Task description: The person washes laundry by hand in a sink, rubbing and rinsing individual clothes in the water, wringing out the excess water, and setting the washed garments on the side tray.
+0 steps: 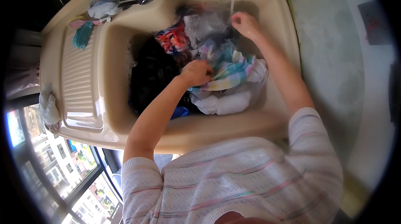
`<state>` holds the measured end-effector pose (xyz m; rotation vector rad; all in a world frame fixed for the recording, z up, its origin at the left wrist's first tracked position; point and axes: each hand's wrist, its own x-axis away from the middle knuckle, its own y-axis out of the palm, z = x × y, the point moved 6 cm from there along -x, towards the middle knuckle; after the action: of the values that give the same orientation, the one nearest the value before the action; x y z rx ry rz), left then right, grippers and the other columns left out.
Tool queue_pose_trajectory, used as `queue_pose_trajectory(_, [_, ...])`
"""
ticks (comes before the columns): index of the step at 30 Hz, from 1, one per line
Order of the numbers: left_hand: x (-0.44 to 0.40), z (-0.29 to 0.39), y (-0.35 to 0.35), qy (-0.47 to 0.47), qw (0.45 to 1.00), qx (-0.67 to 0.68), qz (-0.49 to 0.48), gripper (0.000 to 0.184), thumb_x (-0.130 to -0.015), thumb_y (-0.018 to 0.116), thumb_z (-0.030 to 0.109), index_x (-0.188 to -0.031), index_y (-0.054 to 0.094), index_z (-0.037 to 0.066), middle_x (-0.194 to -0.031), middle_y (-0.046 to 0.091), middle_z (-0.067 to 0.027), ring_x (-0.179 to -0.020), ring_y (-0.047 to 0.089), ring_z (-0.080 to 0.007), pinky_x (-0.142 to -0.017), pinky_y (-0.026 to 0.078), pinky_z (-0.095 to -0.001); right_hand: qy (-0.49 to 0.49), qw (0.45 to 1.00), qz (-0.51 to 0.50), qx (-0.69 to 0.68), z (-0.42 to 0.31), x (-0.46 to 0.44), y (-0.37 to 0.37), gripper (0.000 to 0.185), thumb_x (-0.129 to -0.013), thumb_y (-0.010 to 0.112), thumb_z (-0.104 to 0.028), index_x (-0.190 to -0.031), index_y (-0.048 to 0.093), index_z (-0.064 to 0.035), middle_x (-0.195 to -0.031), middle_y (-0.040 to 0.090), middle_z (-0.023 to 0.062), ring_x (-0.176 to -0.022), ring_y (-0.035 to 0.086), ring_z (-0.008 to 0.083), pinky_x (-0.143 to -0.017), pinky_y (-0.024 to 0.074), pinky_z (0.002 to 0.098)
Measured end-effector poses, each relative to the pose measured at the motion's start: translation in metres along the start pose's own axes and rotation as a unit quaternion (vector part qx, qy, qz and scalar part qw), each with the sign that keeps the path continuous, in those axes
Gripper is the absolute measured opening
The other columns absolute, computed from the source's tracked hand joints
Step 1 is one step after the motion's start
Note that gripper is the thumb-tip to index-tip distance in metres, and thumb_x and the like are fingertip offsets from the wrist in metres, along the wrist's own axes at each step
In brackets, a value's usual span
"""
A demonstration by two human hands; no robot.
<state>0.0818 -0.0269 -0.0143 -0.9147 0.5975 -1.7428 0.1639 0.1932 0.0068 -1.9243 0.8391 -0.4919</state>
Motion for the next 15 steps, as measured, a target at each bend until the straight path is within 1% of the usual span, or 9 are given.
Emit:
queue_pose_trajectory(1, [0.000, 0.000, -0.001, -0.002, 1.000, 0.004, 0.005, 0.025, -0.067, 0.060, 0.022, -0.089, 0.066, 0.014, -0.090, 0.056, -0.0123, -0.090, 0.054, -0.0300, -0.080, 0.043, -0.0390, -0.039, 0.994, 0.068, 0.070, 0.006, -0.009, -0.005, 0.031, -0.071, 0.066, -0.026, -0.100, 0.060, -0.0172, -0.098, 0.062, 0.0118, -0.089, 0.060, 0.0271, -0.077, 0.0472, 0.0416])
queue_pose_trajectory(2, [0.000, 0.000, -0.001, -0.004, 1.000, 0.008, 0.009, 0.024, -0.067, 0.060, 0.022, -0.089, 0.066, 0.014, -0.089, 0.056, -0.0117, -0.090, 0.054, -0.0297, -0.080, 0.043, -0.0388, -0.065, 0.991, 0.080, 0.090, 0.022, -0.018, 0.010, 0.036, -0.074, 0.063, -0.027, -0.108, 0.055, -0.0158, -0.107, 0.058, 0.0142, -0.096, 0.056, 0.0303, -0.085, 0.0440, 0.0397])
queue_pose_trajectory(5, [0.004, 0.003, 0.002, -0.016, 0.999, -0.006, 0.027, 0.023, -0.066, 0.060, 0.021, -0.086, 0.066, 0.014, -0.087, 0.057, -0.0101, -0.088, 0.055, -0.0290, -0.078, 0.044, -0.0384, 0.056, 0.980, -0.161, 0.101, 0.067, -0.025, 0.083, 0.035, -0.075, 0.060, -0.025, -0.107, 0.055, -0.0093, -0.106, 0.057, 0.0180, -0.098, 0.055, 0.0329, -0.086, 0.0428, 0.0387])
queue_pose_trajectory(6, [0.004, 0.003, 0.002, -0.020, 0.999, -0.015, 0.037, 0.022, -0.066, 0.060, 0.021, -0.085, 0.066, 0.014, -0.086, 0.057, -0.0095, -0.088, 0.055, -0.0288, -0.078, 0.044, -0.0383, 0.065, 0.976, -0.207, -0.003, 0.054, -0.006, 0.079, 0.037, -0.077, 0.058, -0.022, -0.108, 0.054, -0.0035, -0.104, 0.057, 0.0212, -0.095, 0.056, 0.0345, -0.081, 0.0443, 0.0408])
queue_pose_trajectory(9, [0.007, 0.005, -0.005, -0.020, 0.999, 0.003, 0.047, 0.019, -0.066, 0.059, 0.020, -0.082, 0.066, 0.013, -0.086, 0.057, -0.0087, -0.087, 0.055, -0.0284, -0.077, 0.045, -0.0385, 0.068, 0.991, -0.112, -0.005, 0.068, -0.003, 0.099, 0.037, -0.076, 0.060, -0.022, -0.106, 0.054, -0.0005, -0.098, 0.057, 0.0252, -0.090, 0.056, 0.0378, -0.077, 0.0450, 0.0402])
queue_pose_trajectory(10, [0.007, 0.004, -0.005, -0.014, 0.999, -0.003, 0.048, 0.019, -0.066, 0.059, 0.020, -0.082, 0.066, 0.013, -0.086, 0.057, -0.0087, -0.087, 0.056, -0.0285, -0.076, 0.045, -0.0386, 0.147, 0.976, -0.111, -0.113, 0.040, 0.009, 0.068, 0.031, -0.078, 0.060, -0.022, -0.099, 0.057, 0.0013, -0.091, 0.062, 0.0203, -0.081, 0.060, 0.0320, -0.073, 0.0465, 0.0354])
queue_pose_trajectory(12, [0.006, 0.005, -0.004, -0.002, 0.998, -0.007, 0.055, 0.018, -0.066, 0.059, 0.020, -0.080, 0.066, 0.014, -0.086, 0.058, -0.0087, -0.086, 0.056, -0.0285, -0.075, 0.046, -0.0387, 0.165, 0.911, -0.106, -0.364, 0.023, 0.011, 0.029, 0.028, -0.078, 0.061, -0.021, -0.095, 0.059, 0.0016, -0.087, 0.063, 0.0140, -0.076, 0.061, 0.0251, -0.070, 0.0465, 0.0315])
queue_pose_trajectory(13, [0.006, 0.006, -0.003, -0.008, 0.998, -0.015, 0.057, 0.018, -0.066, 0.059, 0.021, -0.080, 0.067, 0.014, -0.086, 0.058, -0.0088, -0.086, 0.057, -0.0285, -0.075, 0.046, -0.0387, 0.169, 0.853, -0.100, -0.484, 0.012, 0.011, 0.011, 0.027, -0.079, 0.062, -0.020, -0.093, 0.060, 0.0017, -0.085, 0.064, 0.0108, -0.074, 0.061, 0.0216, -0.069, 0.0466, 0.0296])
queue_pose_trajectory(15, [0.008, 0.009, -0.004, -0.021, 0.997, -0.034, 0.059, 0.018, -0.066, 0.060, 0.022, -0.080, 0.067, 0.014, -0.086, 0.059, -0.0089, -0.086, 0.058, -0.0286, -0.075, 0.047, -0.0386, 0.122, 0.811, -0.048, -0.570, -0.027, 0.009, -0.051, 0.023, -0.080, 0.061, -0.017, -0.094, 0.059, 0.0010, -0.085, 0.062, 0.0023, -0.075, 0.060, 0.0132, -0.067, 0.0464, 0.0256])
